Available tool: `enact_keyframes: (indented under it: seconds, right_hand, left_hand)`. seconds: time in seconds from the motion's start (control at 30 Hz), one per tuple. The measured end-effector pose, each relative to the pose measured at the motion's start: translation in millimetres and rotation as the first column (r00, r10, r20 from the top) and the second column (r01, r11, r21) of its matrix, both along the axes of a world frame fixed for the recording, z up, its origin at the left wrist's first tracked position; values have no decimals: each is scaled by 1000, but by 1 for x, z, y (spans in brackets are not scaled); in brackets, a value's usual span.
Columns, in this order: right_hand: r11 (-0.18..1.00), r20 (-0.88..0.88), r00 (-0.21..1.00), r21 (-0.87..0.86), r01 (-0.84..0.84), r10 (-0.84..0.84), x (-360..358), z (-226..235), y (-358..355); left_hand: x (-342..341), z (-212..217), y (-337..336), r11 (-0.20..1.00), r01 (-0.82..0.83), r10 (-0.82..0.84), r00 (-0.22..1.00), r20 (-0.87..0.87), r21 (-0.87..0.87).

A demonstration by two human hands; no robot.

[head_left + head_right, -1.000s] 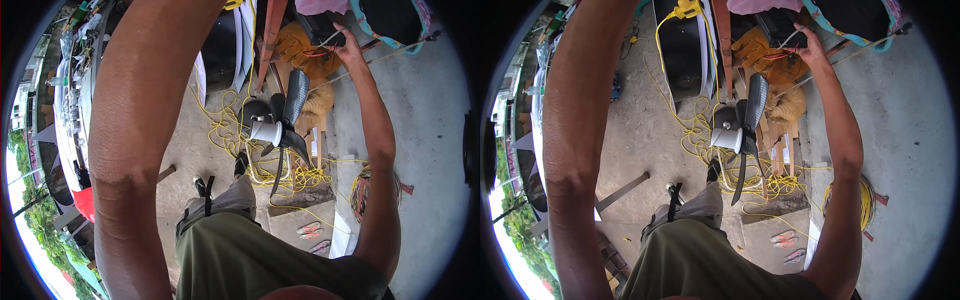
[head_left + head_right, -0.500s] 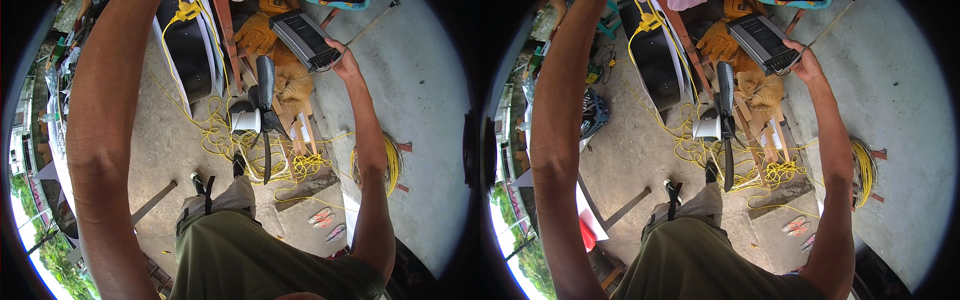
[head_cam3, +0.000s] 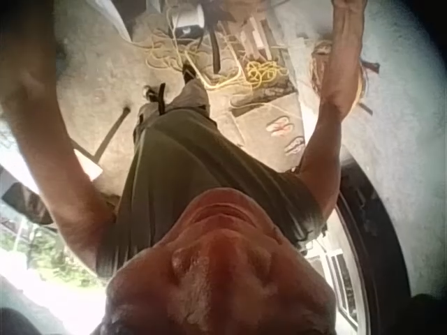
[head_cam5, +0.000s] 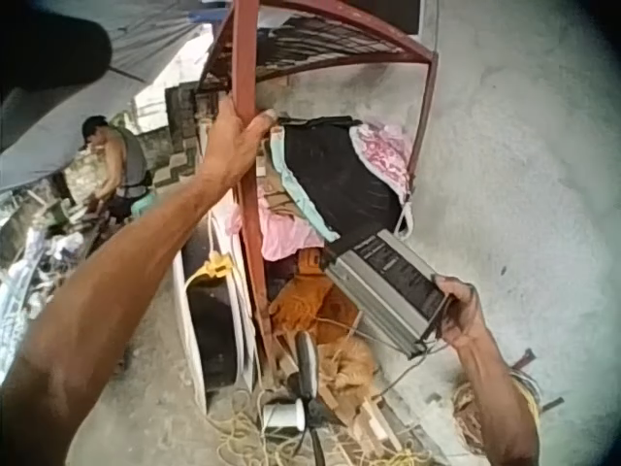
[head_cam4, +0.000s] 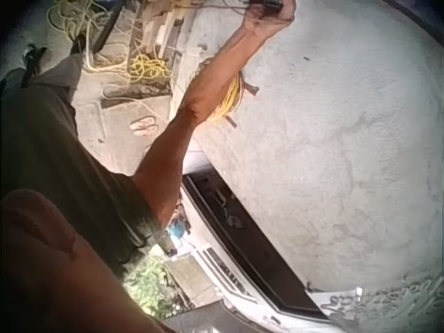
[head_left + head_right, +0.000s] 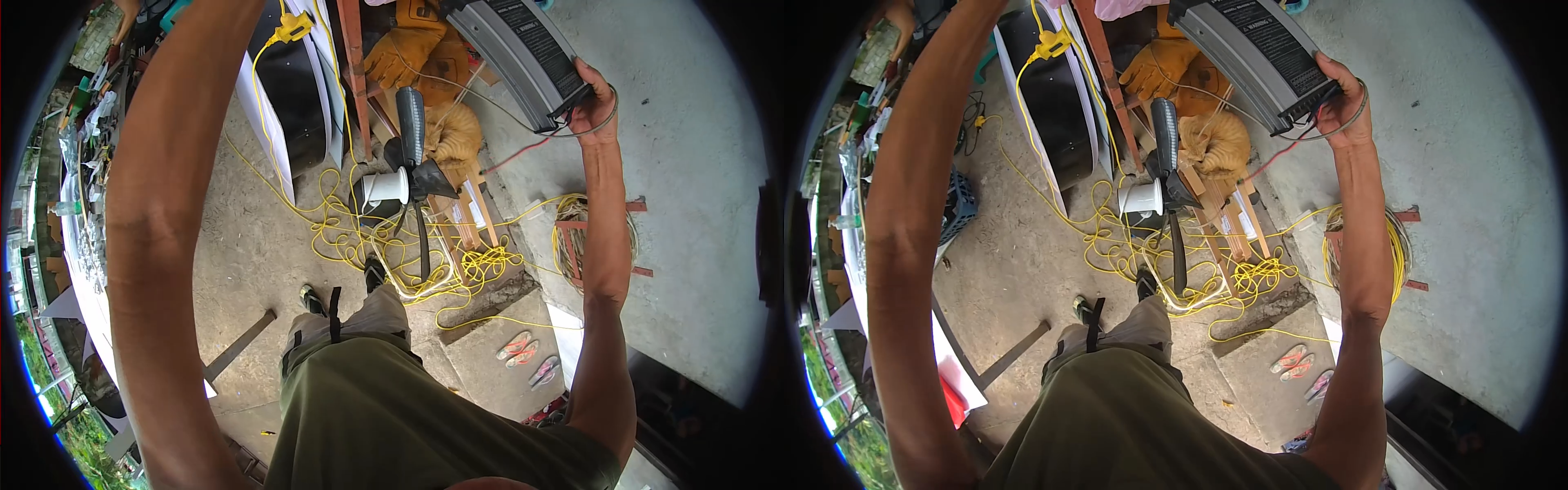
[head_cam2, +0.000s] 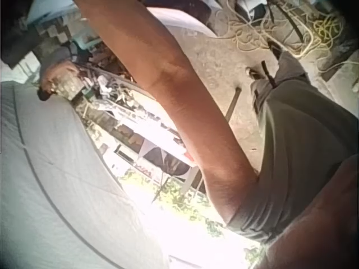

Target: The person is assembling and wiring illuminated letters for a sign.

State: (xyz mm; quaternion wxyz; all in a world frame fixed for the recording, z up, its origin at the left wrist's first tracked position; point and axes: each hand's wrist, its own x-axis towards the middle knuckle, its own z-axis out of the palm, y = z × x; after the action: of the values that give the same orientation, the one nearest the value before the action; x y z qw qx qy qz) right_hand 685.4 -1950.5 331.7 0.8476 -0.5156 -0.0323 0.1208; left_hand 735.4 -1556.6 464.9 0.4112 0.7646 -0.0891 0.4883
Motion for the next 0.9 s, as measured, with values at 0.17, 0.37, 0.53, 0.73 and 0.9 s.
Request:
enact_keyframes:
  seconds: [0.17, 0.37, 0.53, 0.73, 0.9]
  right_hand:
    - [1000, 111, 994, 4, 20, -20, -41, 59, -14]
    - [977, 171, 966, -55, 208, -196, -72, 102, -17]
    - [986, 144, 978, -39, 161, -154, -96, 102, -14]
    - [994, 53, 993, -6, 109, -108, -128, 90, -30]
    - [968, 17, 968, 20, 251, -251, -145, 71, -54]
  left_hand:
    - [-74, -79, -18, 907, -358, 276, 903, 331, 222]
    - [-147, -183, -140, 929, 276, -148, 887, -438, 245]
    - [-76, -208, -189, 967, 237, -151, 827, -542, 92]
    - [-48, -189, -155, 994, 46, -24, 975, -220, 95]
    - [-101, -136, -137, 950, 269, -262, 963, -60, 161]
